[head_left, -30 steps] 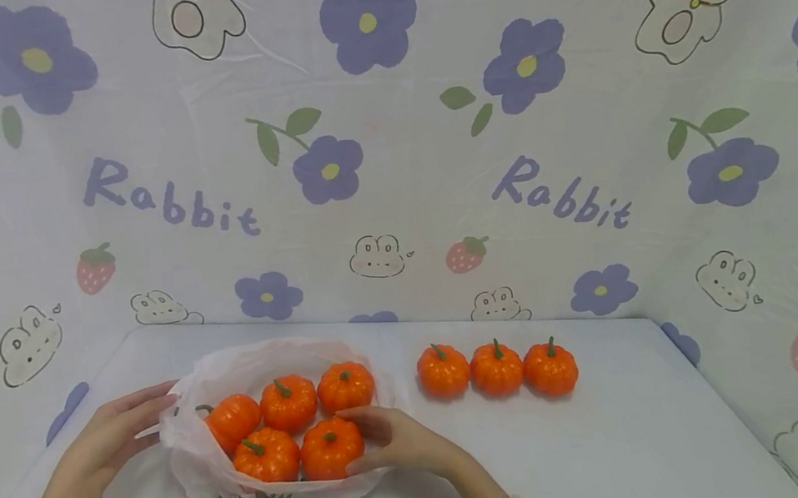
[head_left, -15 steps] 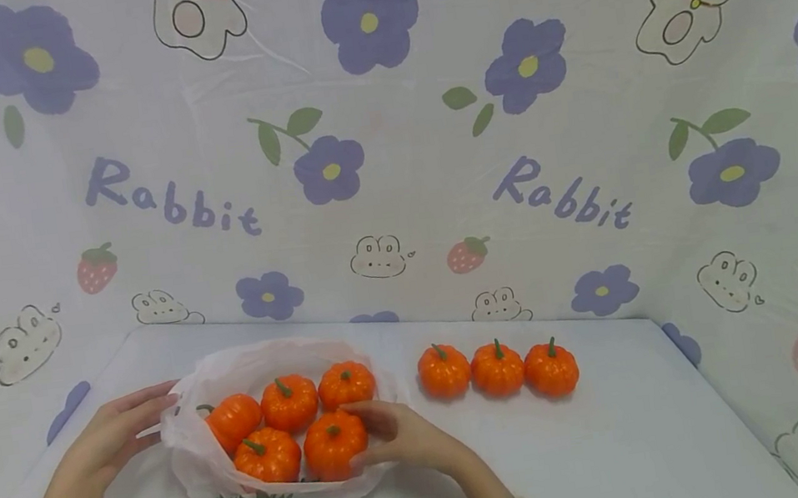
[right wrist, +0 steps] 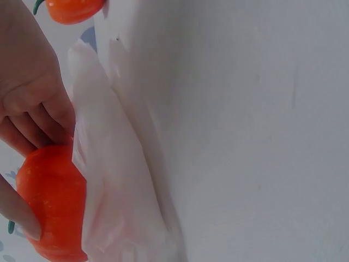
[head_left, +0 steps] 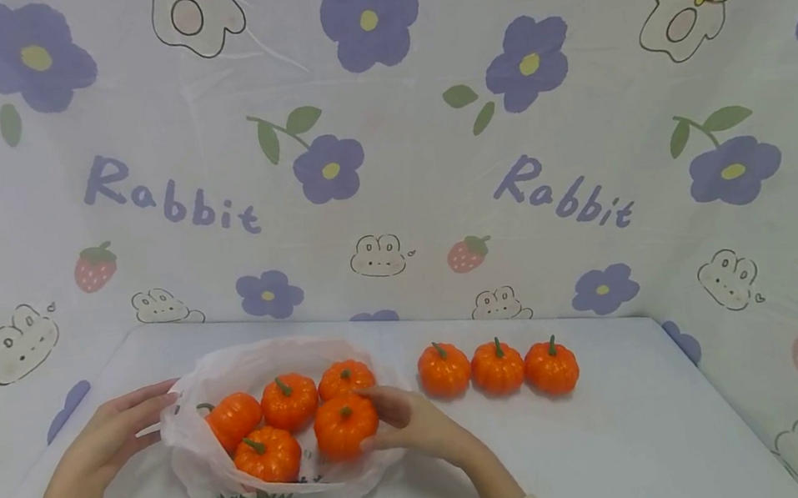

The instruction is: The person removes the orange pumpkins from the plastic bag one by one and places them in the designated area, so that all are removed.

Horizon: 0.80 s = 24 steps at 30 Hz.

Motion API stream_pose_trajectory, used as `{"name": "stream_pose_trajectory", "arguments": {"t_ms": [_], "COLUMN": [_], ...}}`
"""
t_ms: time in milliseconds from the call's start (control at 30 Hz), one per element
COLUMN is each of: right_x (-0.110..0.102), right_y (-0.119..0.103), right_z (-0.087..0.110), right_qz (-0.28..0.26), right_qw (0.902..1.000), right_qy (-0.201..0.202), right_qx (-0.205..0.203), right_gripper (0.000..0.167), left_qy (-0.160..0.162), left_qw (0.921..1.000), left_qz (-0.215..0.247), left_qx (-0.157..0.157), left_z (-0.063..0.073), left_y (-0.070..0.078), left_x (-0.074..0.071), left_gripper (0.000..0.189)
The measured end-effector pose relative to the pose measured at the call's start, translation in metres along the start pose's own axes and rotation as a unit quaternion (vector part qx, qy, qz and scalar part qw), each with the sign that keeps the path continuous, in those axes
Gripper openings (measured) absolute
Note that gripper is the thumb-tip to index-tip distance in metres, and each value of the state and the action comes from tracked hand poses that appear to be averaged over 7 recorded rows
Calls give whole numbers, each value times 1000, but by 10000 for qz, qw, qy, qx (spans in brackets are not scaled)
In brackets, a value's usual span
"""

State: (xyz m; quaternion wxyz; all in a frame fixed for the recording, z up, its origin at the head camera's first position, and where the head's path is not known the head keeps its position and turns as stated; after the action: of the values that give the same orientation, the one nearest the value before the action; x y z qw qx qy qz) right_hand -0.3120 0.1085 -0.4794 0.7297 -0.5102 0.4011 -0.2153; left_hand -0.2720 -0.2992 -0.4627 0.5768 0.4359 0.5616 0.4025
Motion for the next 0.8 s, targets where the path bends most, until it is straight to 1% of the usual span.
{"name": "stream_pose_trajectory", "arguments": {"t_ms": [200, 367, 533, 633, 800], "right_x": [-9, -15, -24, -31, -46], "right_y": [1, 0, 1, 3, 7], "right_z": [4, 8, 15, 19, 26], "right_qz": [-61, -43, -108, -253, -325], "right_qw": [9998, 9991, 9976, 9962, 9910], "right_qy": [195, 363, 647, 828, 1289], "right_qx": [-11, -198, -226, -115, -154], "right_gripper": [69, 68, 68, 68, 67], "left_qy": [-33, 1, 4, 3, 64], "left_qw": [9999, 10000, 10000, 10000, 9999], "left_qz": [95, 49, -48, -53, -77], "left_qx": [23, -3, 1, 5, -32], "left_z": [1, 1, 3, 6, 10], "left_y": [-1, -1, -2, -1, 0], "left_x": [-1, -1, 2, 4, 7], "left_gripper": [69, 71, 72, 73, 73]}}
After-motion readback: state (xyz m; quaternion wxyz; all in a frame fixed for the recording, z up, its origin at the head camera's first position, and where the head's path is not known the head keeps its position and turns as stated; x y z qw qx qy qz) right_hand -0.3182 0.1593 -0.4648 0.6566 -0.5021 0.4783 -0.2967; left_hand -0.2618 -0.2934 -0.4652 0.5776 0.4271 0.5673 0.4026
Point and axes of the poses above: each hand's wrist, its own z-axis away from the middle knuckle, its own x-axis out of the palm, y = z × x, the point moved 2 cm from there along -z, towards the middle knuckle, and after that the axes turned 10 degrees about x, right-handed, at the moved point
